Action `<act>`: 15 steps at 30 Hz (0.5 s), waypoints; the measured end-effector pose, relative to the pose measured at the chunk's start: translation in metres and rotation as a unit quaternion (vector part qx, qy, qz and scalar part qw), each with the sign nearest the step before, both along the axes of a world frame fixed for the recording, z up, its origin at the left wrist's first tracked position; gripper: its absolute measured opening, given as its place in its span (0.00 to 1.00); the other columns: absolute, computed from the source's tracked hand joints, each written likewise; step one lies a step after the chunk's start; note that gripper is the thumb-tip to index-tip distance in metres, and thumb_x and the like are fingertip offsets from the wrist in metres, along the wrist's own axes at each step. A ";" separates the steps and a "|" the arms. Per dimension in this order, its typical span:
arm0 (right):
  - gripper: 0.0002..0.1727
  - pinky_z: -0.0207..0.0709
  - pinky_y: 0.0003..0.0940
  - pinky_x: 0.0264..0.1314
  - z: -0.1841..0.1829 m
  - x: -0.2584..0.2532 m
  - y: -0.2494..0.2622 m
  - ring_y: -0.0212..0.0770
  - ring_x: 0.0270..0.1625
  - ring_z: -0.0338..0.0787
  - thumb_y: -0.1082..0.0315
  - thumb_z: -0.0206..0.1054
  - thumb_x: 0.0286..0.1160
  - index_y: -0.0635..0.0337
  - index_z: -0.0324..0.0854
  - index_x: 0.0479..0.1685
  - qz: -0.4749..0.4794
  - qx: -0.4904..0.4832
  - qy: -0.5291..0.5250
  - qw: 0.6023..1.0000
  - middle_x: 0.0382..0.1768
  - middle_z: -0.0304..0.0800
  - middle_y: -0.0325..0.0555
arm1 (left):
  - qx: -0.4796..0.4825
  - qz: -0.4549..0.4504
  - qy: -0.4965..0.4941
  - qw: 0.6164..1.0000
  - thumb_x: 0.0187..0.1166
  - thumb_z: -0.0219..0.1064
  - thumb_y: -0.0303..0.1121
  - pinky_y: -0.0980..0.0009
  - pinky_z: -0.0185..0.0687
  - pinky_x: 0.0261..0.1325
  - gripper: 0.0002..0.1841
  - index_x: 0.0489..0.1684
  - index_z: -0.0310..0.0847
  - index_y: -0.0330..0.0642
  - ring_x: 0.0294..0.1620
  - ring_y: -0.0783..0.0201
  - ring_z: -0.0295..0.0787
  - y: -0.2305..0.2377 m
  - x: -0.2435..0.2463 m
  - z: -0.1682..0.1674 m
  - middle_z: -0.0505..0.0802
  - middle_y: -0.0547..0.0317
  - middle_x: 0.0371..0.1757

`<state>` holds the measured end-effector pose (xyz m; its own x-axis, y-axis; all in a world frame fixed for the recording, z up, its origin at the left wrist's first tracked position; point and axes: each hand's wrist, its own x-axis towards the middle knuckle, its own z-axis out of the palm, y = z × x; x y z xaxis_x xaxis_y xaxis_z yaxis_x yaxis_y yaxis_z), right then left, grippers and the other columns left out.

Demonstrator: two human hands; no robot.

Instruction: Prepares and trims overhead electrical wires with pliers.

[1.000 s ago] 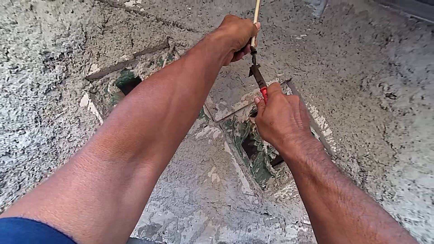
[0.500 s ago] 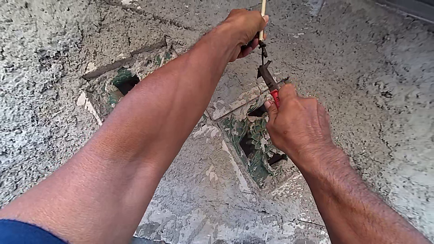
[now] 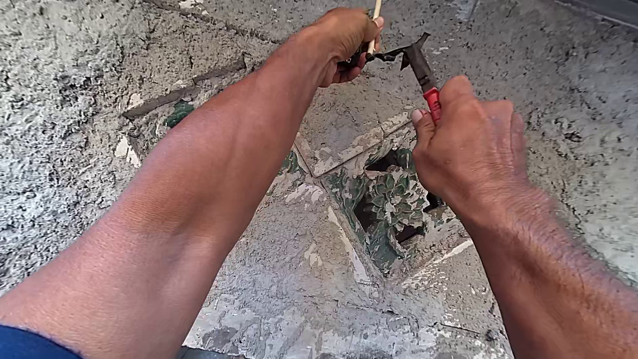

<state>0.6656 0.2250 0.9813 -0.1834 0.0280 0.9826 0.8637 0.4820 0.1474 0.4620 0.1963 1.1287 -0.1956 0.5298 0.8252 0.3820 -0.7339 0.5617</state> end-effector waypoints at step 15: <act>0.20 0.69 0.58 0.19 -0.023 -0.016 0.003 0.71 0.27 0.84 0.55 0.49 0.93 0.65 0.72 0.45 -0.102 0.125 -0.085 0.983 0.27 0.76 0.65 | 0.013 0.081 0.045 0.996 0.86 0.65 0.41 0.80 0.76 0.24 0.10 0.40 0.86 0.46 0.22 0.72 0.81 -0.013 0.003 0.001 0.89 0.63 0.29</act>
<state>0.6492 0.2280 0.9584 -0.3613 -0.1568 0.9192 0.8915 0.2310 0.3898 0.4649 0.1834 1.1299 -0.2021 0.4751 0.8564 0.5448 -0.6721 0.5014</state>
